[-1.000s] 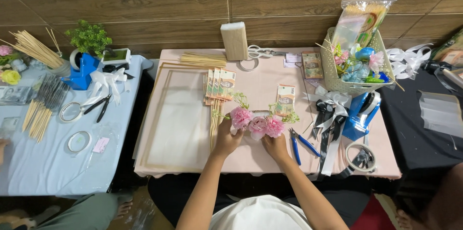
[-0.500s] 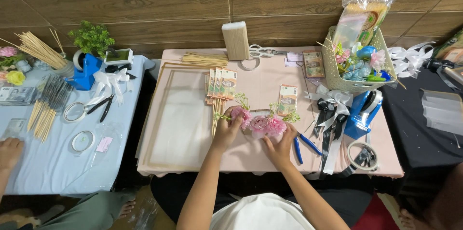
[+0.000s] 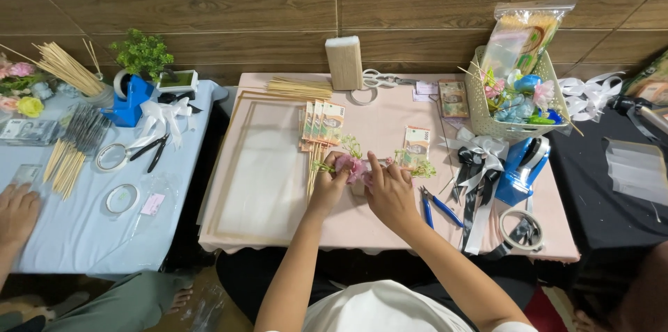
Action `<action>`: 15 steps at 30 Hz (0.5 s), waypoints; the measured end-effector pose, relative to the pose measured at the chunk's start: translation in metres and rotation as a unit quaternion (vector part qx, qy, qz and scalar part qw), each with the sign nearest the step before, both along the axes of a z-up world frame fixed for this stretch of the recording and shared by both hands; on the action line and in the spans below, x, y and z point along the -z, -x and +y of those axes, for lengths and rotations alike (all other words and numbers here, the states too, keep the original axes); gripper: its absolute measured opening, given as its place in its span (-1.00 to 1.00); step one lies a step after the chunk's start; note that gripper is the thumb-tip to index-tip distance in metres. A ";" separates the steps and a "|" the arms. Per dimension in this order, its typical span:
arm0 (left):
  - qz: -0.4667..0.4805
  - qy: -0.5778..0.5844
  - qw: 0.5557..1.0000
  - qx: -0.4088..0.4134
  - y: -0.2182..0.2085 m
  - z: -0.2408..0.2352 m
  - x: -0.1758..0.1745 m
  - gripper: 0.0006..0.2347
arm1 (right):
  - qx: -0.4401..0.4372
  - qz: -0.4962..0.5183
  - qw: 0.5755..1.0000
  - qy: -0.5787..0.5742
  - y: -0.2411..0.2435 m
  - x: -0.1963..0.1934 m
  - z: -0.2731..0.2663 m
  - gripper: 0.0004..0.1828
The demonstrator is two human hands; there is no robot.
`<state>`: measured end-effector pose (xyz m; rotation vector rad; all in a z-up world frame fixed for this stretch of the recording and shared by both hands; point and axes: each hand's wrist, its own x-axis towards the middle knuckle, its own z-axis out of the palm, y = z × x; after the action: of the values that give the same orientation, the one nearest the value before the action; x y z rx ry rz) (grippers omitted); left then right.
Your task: The person assembles a decorative bouquet by attaching artificial flowers and banknotes to a rectangular base. They use pliers to secure the flower stems and arrange the items into a small arrangement.
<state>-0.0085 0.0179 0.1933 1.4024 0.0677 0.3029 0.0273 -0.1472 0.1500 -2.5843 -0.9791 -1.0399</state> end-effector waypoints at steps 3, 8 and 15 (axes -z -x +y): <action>0.008 -0.072 0.997 -0.016 -0.002 0.004 0.009 -0.91 | -0.043 0.032 0.998 -0.031 -0.013 0.007 -0.004 -0.66; 0.017 -0.120 0.992 -0.036 0.000 0.004 0.009 -0.88 | -0.092 0.069 0.992 -0.045 -0.015 0.015 -0.005 -0.79; 0.022 -0.193 0.981 -0.023 -0.020 0.002 0.062 -0.94 | -0.112 0.078 0.989 -0.056 -0.012 0.013 -0.006 -0.80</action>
<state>0.0115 0.0201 0.1314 1.7947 0.0810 0.3355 0.0396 -0.1528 0.1369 -2.3595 -1.1055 -0.7982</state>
